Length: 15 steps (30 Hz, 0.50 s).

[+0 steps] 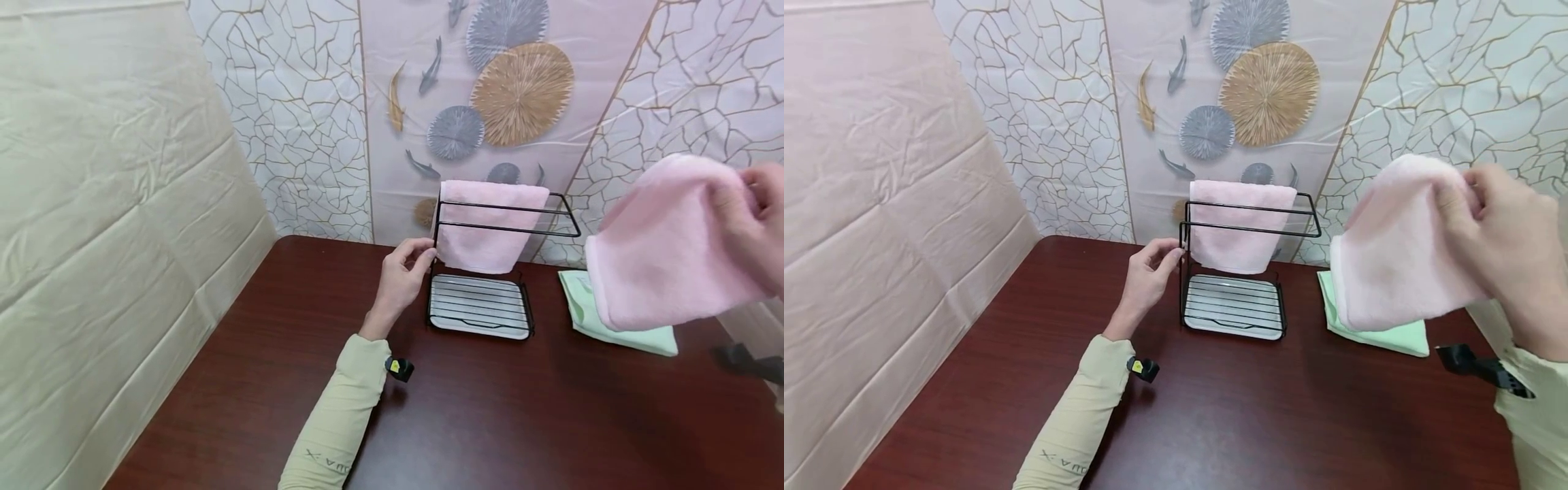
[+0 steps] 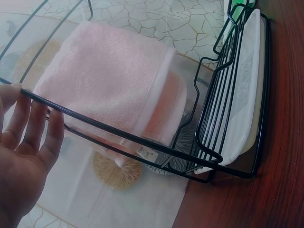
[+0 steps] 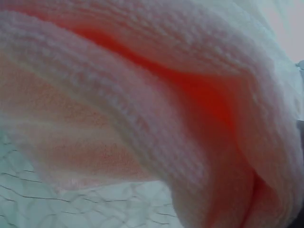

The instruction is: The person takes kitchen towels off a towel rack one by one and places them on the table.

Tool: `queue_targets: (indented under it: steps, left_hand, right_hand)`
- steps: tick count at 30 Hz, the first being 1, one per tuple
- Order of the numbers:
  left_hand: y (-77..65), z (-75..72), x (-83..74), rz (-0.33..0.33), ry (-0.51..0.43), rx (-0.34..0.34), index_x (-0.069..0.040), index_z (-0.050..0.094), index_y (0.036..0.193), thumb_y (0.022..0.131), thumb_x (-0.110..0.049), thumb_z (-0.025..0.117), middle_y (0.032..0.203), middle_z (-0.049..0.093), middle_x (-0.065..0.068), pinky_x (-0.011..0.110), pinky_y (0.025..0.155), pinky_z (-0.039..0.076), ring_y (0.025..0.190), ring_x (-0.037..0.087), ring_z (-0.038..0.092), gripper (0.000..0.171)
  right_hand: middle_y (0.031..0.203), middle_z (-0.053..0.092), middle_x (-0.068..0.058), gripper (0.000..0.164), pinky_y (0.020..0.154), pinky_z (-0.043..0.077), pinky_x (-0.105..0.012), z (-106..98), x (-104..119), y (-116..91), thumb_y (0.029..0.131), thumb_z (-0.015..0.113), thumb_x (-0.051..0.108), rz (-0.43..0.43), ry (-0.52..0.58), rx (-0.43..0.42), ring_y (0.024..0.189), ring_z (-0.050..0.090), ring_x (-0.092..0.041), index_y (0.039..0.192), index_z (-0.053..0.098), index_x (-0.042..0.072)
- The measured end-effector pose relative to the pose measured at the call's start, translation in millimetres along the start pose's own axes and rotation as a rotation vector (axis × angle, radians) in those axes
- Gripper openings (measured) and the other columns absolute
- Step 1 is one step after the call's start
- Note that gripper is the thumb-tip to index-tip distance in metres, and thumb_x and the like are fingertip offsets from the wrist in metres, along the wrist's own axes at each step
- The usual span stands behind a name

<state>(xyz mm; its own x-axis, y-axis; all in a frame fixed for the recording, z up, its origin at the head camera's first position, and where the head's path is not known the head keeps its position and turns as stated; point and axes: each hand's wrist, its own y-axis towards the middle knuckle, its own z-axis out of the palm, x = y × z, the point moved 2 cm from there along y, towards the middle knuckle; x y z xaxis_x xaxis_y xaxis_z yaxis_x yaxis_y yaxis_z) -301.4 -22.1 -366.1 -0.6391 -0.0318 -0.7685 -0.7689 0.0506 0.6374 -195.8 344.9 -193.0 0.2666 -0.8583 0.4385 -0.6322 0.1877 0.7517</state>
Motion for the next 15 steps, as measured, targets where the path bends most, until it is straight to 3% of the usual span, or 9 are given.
queue_targets:
  steps: [5, 8, 10, 12, 14, 15]
  left_hand:
    - [-0.4, -0.4, -0.4, -0.007, 0.009, 0.004, -0.001, 0.069, 0.107, 0.095, -0.011, 0.064, 0.096, 0.067, 0.015, 0.028, 0.068, 0.058, 0.074, 0.007, 0.060, 0.017]
    - [-0.5, -0.4, -1.3, -0.015, 0.007, 0.005, -0.001, 0.069, 0.108, 0.096, -0.011, 0.064, 0.097, 0.067, 0.015, 0.023, 0.068, 0.057, 0.074, 0.006, 0.060, 0.017]
    - [-0.4, -0.3, -1.7, -0.014, 0.004, 0.006, 0.000, 0.069, 0.108, 0.096, -0.011, 0.064, 0.097, 0.067, 0.015, 0.020, 0.068, 0.056, 0.074, 0.006, 0.060, 0.017]
    - [-0.2, -0.3, -2.3, -0.011, 0.000, 0.004, 0.000, 0.069, 0.108, 0.095, -0.011, 0.064, 0.097, 0.067, 0.016, 0.019, 0.068, 0.055, 0.075, 0.007, 0.060, 0.017]
    - [0.0, -0.4, -2.9, -0.008, 0.000, 0.000, 0.000, 0.069, 0.108, 0.095, -0.011, 0.065, 0.097, 0.067, 0.016, 0.019, 0.067, 0.056, 0.075, 0.009, 0.061, 0.017]
    - [0.1, -0.4, -3.1, -0.006, 0.002, 0.001, 0.000, 0.069, 0.108, 0.095, -0.011, 0.065, 0.097, 0.067, 0.016, 0.019, 0.067, 0.056, 0.075, 0.010, 0.061, 0.017]
  right_hand:
    - [0.063, 0.029, 0.040, 0.034, 0.050, 0.023, -0.010, 2, -5, -15, 0.097, 0.059, 0.022, -0.005, -0.069, 0.110, 0.059, 0.027, 0.018, 0.097, 0.058, -0.012]
    - [0.060, 0.035, 0.035, 0.034, 0.050, 0.025, -0.013, 3, -11, -26, 0.097, 0.059, 0.025, 0.026, -0.108, 0.142, 0.058, 0.027, 0.018, 0.098, 0.061, -0.009]
    - [0.061, 0.053, 0.016, 0.036, 0.052, 0.026, -0.016, 3, -15, -33, 0.097, 0.058, 0.029, 0.064, -0.143, 0.174, 0.058, 0.027, 0.017, 0.101, 0.062, -0.006]
    - [0.069, 0.062, -0.009, 0.037, 0.053, 0.026, -0.020, 3, -20, -39, 0.098, 0.056, 0.031, 0.083, -0.183, 0.206, 0.058, 0.038, 0.008, 0.103, 0.062, -0.005]
    - [0.084, 0.062, -0.032, 0.038, 0.056, 0.026, -0.023, 4, -25, -46, 0.098, 0.054, 0.033, 0.093, -0.211, 0.236, 0.059, 0.052, -0.013, 0.106, 0.063, -0.003]
    - [0.092, 0.062, -0.036, 0.039, 0.057, 0.026, -0.024, 4, -29, -50, 0.098, 0.053, 0.033, 0.096, -0.218, 0.247, 0.061, 0.056, -0.025, 0.106, 0.062, -0.003]
